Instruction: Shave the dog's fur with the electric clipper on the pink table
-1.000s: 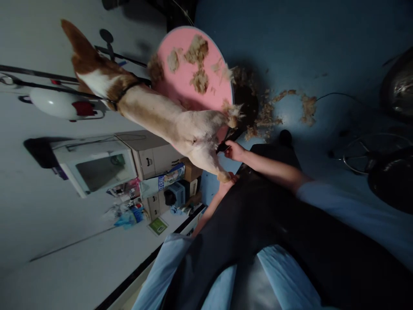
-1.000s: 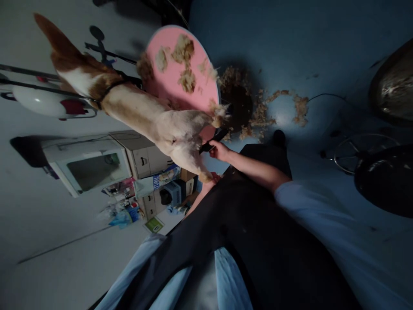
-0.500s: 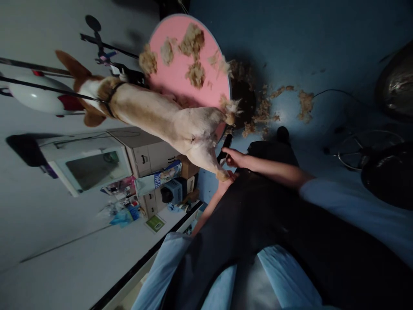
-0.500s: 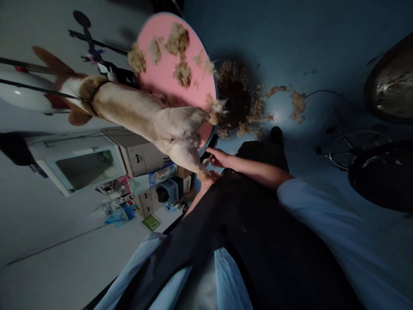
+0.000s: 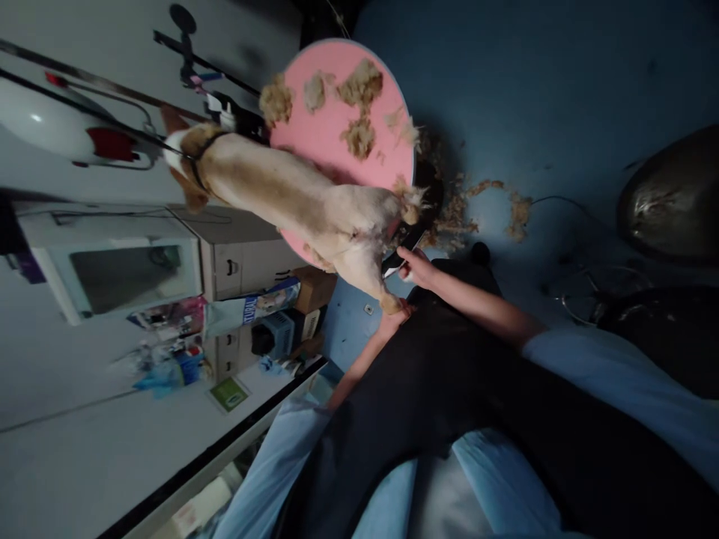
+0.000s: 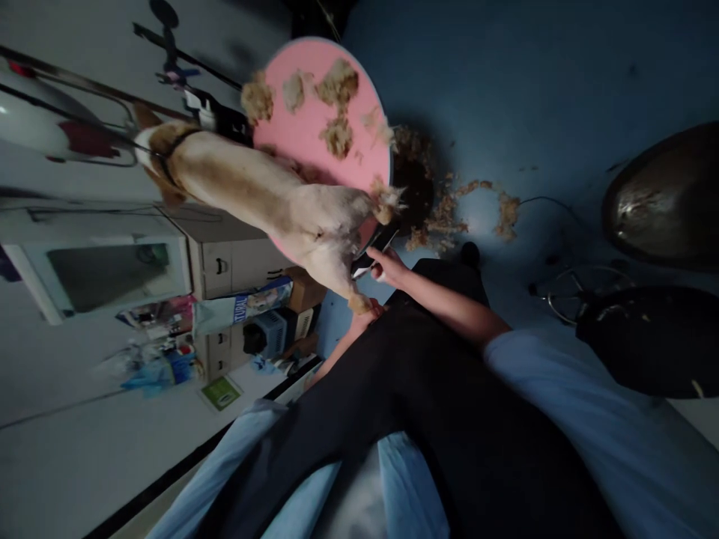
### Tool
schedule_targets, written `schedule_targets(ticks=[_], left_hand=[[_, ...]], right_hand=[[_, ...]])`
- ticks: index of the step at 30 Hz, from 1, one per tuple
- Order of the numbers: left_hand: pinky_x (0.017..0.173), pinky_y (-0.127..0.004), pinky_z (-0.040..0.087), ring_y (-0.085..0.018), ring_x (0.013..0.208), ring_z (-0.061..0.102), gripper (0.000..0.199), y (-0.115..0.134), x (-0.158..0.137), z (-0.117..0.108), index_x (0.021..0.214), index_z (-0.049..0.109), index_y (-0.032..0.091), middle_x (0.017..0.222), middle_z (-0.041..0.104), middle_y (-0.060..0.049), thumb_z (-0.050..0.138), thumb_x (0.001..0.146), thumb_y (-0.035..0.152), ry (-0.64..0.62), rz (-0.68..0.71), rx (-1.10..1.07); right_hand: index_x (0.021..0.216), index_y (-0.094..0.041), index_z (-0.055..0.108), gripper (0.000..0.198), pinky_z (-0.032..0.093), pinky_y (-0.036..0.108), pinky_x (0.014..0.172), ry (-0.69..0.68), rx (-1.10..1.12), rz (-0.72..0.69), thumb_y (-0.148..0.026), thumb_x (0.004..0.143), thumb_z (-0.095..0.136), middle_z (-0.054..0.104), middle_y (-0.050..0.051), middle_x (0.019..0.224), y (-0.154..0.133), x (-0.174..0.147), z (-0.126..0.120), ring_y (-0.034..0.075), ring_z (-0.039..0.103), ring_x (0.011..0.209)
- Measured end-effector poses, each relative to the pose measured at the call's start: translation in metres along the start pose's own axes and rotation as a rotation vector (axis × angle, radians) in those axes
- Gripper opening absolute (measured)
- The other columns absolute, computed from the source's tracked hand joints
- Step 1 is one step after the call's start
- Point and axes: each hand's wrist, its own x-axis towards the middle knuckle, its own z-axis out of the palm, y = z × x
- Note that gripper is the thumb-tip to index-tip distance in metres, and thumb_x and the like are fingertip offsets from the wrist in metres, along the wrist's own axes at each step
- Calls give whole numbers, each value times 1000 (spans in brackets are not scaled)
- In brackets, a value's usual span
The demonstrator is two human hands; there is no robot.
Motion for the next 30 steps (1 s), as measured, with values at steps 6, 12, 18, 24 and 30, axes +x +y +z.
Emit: schedule_targets(ticks=[6, 12, 18, 24, 30], left_hand=[[51, -27, 27, -7, 49, 35, 44, 12, 5, 9, 54, 42, 21, 48, 39, 5, 81, 57, 41, 0, 31, -81], [54, -28, 26, -7, 51, 34, 41, 15, 10, 10, 52, 41, 20, 48, 37, 5, 78, 59, 37, -11, 77, -97], [53, -29, 27, -8, 51, 35, 36, 14, 15, 4, 54, 42, 20, 49, 39, 4, 75, 59, 33, 2, 75, -75], [56, -29, 30, -8, 53, 35, 39, 10, 17, -1, 55, 38, 21, 49, 35, 6, 75, 60, 33, -19, 74, -52], [57, -30, 30, -9, 57, 35, 39, 6, 20, -4, 57, 43, 20, 53, 40, 4, 80, 61, 31, -20, 114, -28]], right_hand=[[84, -22, 54, 43, 30, 16, 39, 42, 7, -205, -43, 67, 87, 72, -2, 74, -32, -4, -9, 6, 52, 49], [86, -25, 49, 51, 37, 19, 41, 262, 123, -370, -50, 65, 88, 65, -10, 69, -42, 2, 9, 4, 44, 42], [82, -24, 45, 45, 28, 18, 38, 490, 254, -346, -53, 76, 79, 55, -11, 63, -49, 12, 21, 2, 38, 42], [81, -24, 46, 53, 30, 17, 38, 376, 221, -228, -57, 71, 86, 49, -13, 57, -44, 7, 34, 2, 38, 41], [79, -23, 47, 46, 28, 15, 37, 468, 391, -170, -53, 78, 82, 49, -12, 57, -48, 7, 37, 1, 32, 40]])
